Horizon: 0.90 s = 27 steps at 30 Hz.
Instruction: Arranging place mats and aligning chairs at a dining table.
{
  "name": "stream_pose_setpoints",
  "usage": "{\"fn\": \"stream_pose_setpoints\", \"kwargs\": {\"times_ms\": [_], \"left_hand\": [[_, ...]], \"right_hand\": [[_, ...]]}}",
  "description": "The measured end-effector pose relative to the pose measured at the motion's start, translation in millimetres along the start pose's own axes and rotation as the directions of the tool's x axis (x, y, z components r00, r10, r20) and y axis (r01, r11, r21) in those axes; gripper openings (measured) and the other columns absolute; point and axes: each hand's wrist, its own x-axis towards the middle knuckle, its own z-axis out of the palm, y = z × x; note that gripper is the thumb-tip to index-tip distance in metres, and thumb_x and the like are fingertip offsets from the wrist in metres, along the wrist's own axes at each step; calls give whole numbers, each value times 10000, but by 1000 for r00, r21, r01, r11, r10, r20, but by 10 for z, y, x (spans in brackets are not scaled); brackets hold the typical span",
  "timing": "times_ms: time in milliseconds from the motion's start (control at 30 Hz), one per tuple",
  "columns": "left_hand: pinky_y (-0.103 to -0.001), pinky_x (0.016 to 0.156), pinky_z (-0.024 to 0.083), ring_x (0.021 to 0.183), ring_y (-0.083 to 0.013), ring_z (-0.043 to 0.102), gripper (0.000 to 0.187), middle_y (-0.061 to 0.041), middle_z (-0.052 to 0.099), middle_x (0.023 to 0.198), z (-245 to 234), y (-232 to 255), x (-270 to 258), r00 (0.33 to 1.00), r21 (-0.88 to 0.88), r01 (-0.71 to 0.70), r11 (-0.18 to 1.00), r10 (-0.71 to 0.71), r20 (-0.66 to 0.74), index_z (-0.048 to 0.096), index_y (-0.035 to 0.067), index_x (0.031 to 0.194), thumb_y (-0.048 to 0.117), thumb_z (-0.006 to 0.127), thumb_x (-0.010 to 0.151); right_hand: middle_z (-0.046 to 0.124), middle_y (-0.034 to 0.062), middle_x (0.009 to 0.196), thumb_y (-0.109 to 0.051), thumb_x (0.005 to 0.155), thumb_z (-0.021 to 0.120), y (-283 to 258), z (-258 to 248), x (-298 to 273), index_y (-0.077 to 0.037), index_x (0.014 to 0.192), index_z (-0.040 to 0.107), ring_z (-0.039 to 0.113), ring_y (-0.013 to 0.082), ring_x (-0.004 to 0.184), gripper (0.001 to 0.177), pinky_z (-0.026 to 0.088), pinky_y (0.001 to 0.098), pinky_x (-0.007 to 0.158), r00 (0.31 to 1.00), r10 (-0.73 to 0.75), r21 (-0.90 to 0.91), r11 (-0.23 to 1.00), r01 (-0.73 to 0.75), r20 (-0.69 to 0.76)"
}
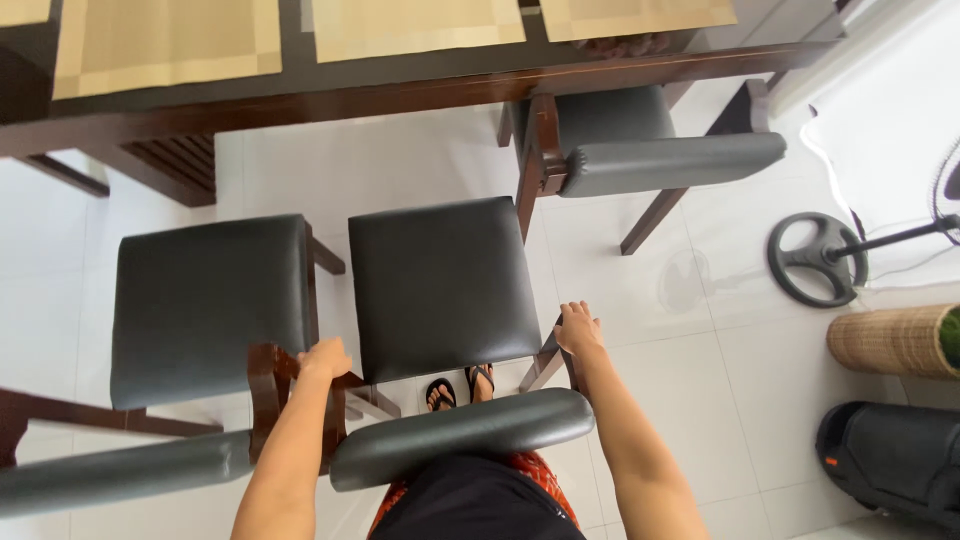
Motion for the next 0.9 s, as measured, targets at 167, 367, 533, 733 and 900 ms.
{"fn": "stream_pose_setpoints", "kwargs": {"times_ms": [167, 367, 533, 733, 900], "left_hand": [[-483, 1062, 480, 1275, -385, 575, 489, -177, 610, 1389, -461, 725, -84, 760, -174, -517, 838, 356, -543, 562, 77, 1412, 323, 585, 991], [-446, 1041, 497, 1250, -368, 602, 450, -169, 646, 1352, -1077, 1578, -704, 567, -301, -750, 589, 339, -751, 568, 48, 1401, 250, 597, 1000], [-409, 1030, 510, 1220, -316, 657, 417, -146, 715, 1266, -1160, 2123, -1173, 507, -366, -829, 423, 292, -811, 590, 26, 1375, 207, 611, 1000], [-363, 1025, 531, 1206, -270, 695, 406, -140, 740, 1252, -887, 3078, -1727, 548, -475, -819, 323, 193, -814, 611, 23, 1369, 239, 593, 1025], [-369, 1089, 493, 1292, -257, 640, 452, -154, 679, 1365, -738, 4040, -2142, 536, -509, -838, 196, 122, -835, 570, -3, 1418, 248, 574, 1043]], "right_hand": [[523, 53, 1507, -300, 932, 682, -147, -337, -159, -186, 1414, 571, 361, 263, 1483, 508, 314, 573, 1179, 996, 33, 220, 975, -15, -81], [695, 139, 1266, -252, 931, 693, 9, -1013, -178, -119, 1354, 632, 637, 326, 1187, 447, 504, 437, 1006, 927, 42, 479, 865, 153, -372], [781, 132, 1006, -190, 937, 703, 350, -1618, -282, -86, 1285, 673, 749, 285, 939, 364, 575, 389, 837, 865, 117, 638, 724, 262, -487], [778, 79, 992, -178, 961, 671, 1120, -1968, -359, -76, 1292, 668, 738, 179, 897, 346, 576, 326, 806, 864, 254, 782, 583, 222, -435], [788, 65, 1000, -161, 1004, 605, 1770, -2332, -377, -54, 1284, 661, 746, 125, 915, 305, 569, 281, 827, 886, 189, 830, 473, 297, -424]]}}
